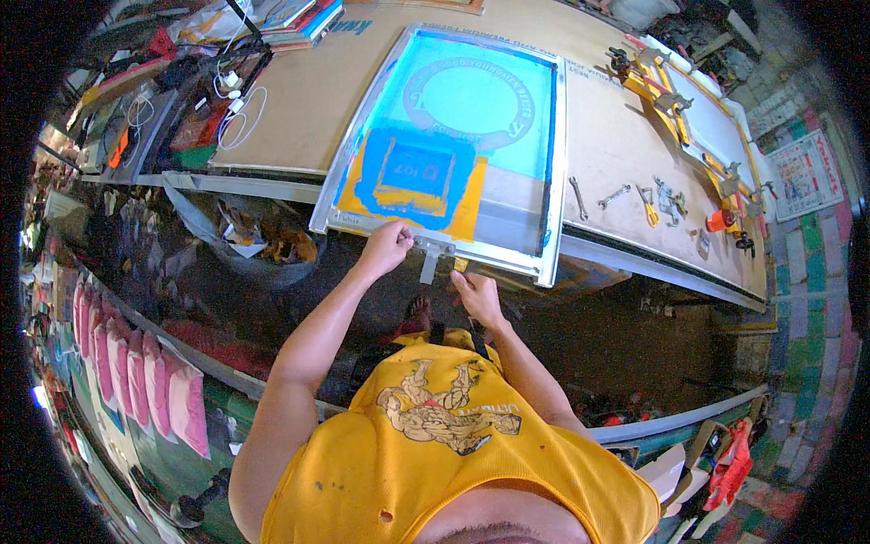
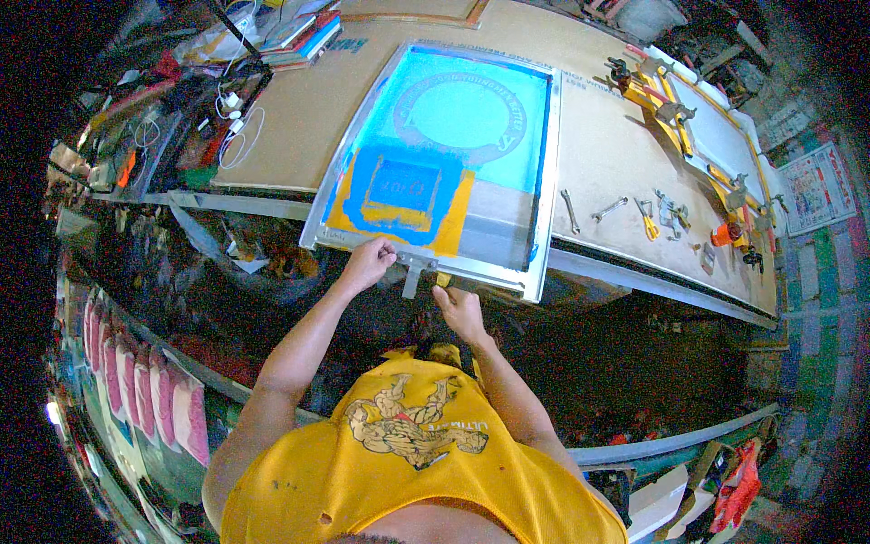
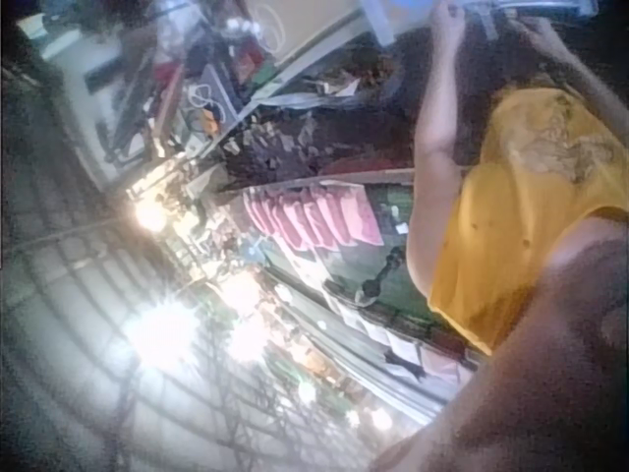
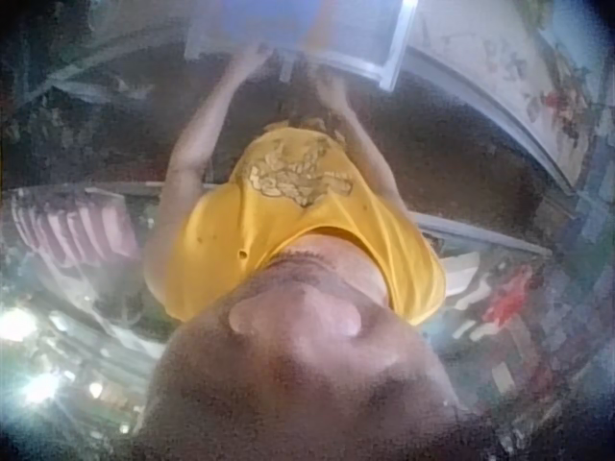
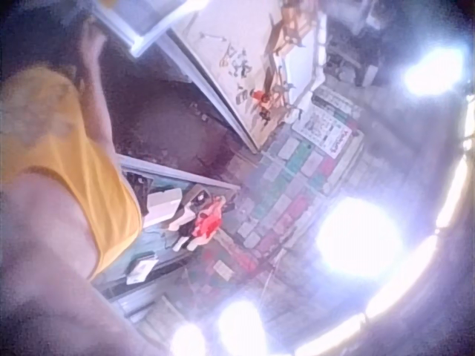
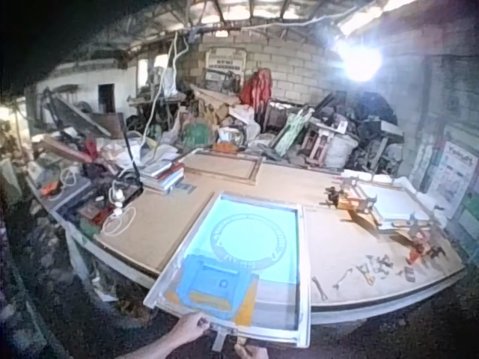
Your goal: The person assembles a lightbox frame by tightening corner brackets with a wrench, then uses scissors to trim excess yellow and blue tape from the edges of the lightbox surface.
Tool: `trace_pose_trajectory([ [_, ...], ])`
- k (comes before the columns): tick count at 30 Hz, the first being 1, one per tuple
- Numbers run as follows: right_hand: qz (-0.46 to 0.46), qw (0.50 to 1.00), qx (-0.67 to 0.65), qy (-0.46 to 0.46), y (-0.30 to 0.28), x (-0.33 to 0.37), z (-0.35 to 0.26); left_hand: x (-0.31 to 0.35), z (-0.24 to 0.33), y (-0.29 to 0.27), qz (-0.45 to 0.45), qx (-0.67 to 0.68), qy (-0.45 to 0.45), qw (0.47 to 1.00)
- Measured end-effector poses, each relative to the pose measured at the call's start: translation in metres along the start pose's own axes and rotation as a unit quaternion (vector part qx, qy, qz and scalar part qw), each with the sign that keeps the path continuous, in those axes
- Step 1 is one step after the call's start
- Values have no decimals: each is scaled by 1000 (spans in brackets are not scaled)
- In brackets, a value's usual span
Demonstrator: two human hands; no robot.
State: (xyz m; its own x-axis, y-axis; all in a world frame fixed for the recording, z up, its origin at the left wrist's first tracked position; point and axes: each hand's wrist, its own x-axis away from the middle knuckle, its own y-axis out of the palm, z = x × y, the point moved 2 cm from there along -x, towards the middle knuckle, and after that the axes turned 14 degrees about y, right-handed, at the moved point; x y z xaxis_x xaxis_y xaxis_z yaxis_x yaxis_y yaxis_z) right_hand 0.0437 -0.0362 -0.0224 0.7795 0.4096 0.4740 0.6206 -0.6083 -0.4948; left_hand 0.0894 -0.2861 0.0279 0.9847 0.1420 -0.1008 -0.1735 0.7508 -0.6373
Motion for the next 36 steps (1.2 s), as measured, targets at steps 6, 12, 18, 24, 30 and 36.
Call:
trace_pose_trajectory([
  [6,-220,880,-390,158,39,8,-60,-15,-16,1,-28,-60,-12,998],
  [12,-235,787,-548,159,56,6,-67,-15,-16,5,-1,-57,-47,997],
  [18,-126,775,-603,140,68,12,-77,-14,-15,7,19,-60,-40,997],
  [24,-101,775,-599,173,68,11,-74,-16,-12,7,12,-61,-47,997],
  [30,-136,782,-584,168,54,-1,-74,-14,-2,10,18,-71,-29,997],
  [36,-43,813,-567,123,66,-16,-42,-12,7,12,21,-104,-24,994],
])
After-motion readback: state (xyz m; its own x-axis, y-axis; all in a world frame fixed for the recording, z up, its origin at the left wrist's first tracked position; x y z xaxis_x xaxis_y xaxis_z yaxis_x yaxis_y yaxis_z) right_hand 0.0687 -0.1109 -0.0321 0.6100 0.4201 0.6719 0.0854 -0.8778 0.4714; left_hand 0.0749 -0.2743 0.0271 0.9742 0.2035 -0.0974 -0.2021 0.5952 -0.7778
